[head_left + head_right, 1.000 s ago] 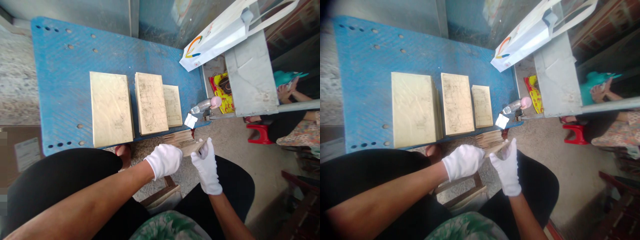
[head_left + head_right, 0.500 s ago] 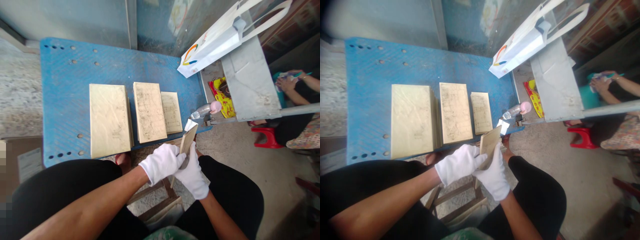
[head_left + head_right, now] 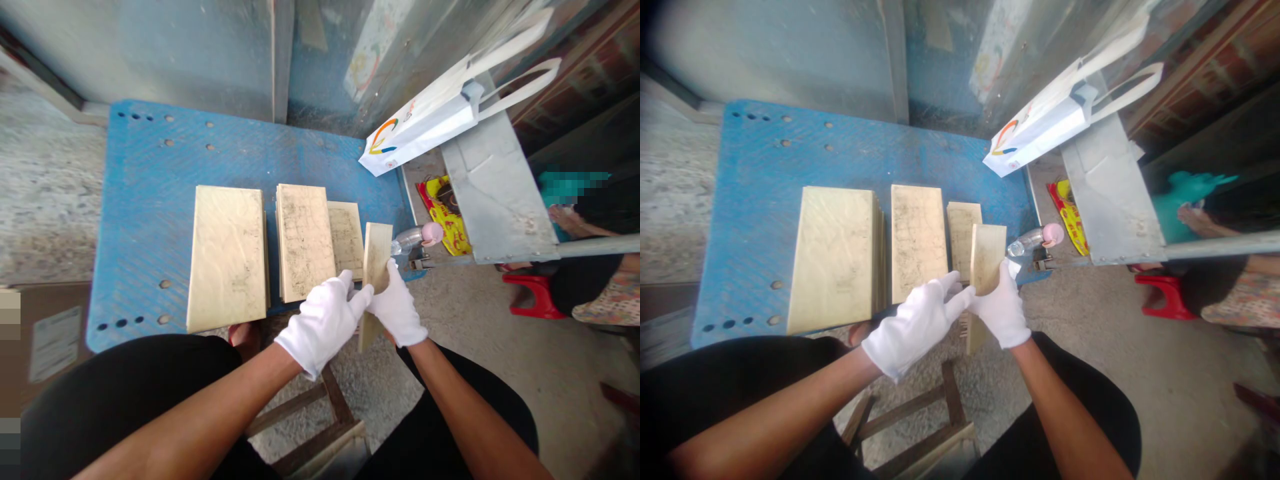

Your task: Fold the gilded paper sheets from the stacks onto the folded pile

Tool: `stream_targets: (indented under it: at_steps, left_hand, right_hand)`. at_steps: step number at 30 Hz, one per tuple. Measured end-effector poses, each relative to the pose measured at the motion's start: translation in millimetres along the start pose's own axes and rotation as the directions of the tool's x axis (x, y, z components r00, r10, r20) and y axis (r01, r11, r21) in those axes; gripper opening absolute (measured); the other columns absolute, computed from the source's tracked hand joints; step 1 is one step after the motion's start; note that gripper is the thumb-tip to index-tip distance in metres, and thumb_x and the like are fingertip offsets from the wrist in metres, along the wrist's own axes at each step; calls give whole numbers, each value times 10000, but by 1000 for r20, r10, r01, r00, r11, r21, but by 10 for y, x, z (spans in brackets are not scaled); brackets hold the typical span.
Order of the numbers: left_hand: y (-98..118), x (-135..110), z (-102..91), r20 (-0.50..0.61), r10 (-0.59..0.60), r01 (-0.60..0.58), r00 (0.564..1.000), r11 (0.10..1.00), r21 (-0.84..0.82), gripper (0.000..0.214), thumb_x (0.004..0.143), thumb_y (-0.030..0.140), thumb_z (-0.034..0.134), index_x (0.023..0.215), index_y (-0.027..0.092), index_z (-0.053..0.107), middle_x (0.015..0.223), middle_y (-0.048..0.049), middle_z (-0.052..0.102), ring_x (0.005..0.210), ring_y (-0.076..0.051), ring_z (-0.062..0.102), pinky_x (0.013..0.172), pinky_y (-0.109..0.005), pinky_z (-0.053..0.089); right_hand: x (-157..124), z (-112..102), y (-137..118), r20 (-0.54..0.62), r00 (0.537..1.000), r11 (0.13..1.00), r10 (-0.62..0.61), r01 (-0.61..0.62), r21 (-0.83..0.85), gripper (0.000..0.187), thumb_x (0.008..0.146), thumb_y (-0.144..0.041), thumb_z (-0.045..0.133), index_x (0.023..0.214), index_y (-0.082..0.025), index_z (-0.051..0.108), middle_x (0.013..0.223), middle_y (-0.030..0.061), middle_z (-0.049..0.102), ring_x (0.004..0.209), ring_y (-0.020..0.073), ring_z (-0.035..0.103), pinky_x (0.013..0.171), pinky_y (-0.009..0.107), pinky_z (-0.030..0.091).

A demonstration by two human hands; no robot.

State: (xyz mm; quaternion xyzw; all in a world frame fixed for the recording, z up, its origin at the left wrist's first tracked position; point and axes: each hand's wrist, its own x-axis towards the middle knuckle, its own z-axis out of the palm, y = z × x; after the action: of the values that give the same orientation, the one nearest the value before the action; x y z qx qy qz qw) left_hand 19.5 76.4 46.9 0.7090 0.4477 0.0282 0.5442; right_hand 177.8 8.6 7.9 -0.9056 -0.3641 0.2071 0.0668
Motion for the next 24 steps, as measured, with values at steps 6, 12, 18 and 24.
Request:
stream_targets:
  at_steps: [6, 12, 18, 24]
  left_hand:
    - [-39, -63, 126, 38, 50, -57, 998, 974, 217, 421, 969, 440, 483, 1242, 124, 533, 1004, -129, 658, 930, -292, 662, 836, -393, 536]
    - [-84, -115, 208, 219, 109, -186, 970, 910, 371, 339, 952, 349, 485, 1187, 114, 553, 971, -122, 659, 875, -318, 667, 791, -452, 560]
    - [-51, -161, 220, 388, 64, -263, 919, 835, 484, 385, 973, 236, 415, 1281, 23, 505, 1000, -192, 646, 880, -346, 667, 750, -475, 576]
    - [-88, -192, 315, 445, 79, -350, 892, 742, 572, 384, 907, 48, 363, 1253, -2, 523, 922, -206, 641, 797, -331, 677, 623, -427, 589]
  right_hand:
    - [637, -2, -300, 4, 1000, 1000, -2, 2, 22, 1066, 532, -721, 750, 1361, -130, 437, 1270, 178, 591, 1202, 337, 557, 998, 415, 461]
    - [1081, 256, -406, 27, 1000, 1000, -2, 3, -13, 1087, 538, -702, 768, 1369, -103, 403, 1212, 196, 611, 1135, 334, 592, 957, 420, 492]
    - [1286, 471, -525, 34, 999, 985, 39, -33, -169, 1291, 512, -709, 776, 1469, -27, 240, 1262, 265, 551, 1169, 386, 563, 968, 466, 482]
    - [1375, 656, -613, 43, 996, 977, 84, -74, -202, 1312, 504, -656, 805, 1489, -31, 204, 1268, 277, 528, 1180, 396, 550, 961, 471, 486]
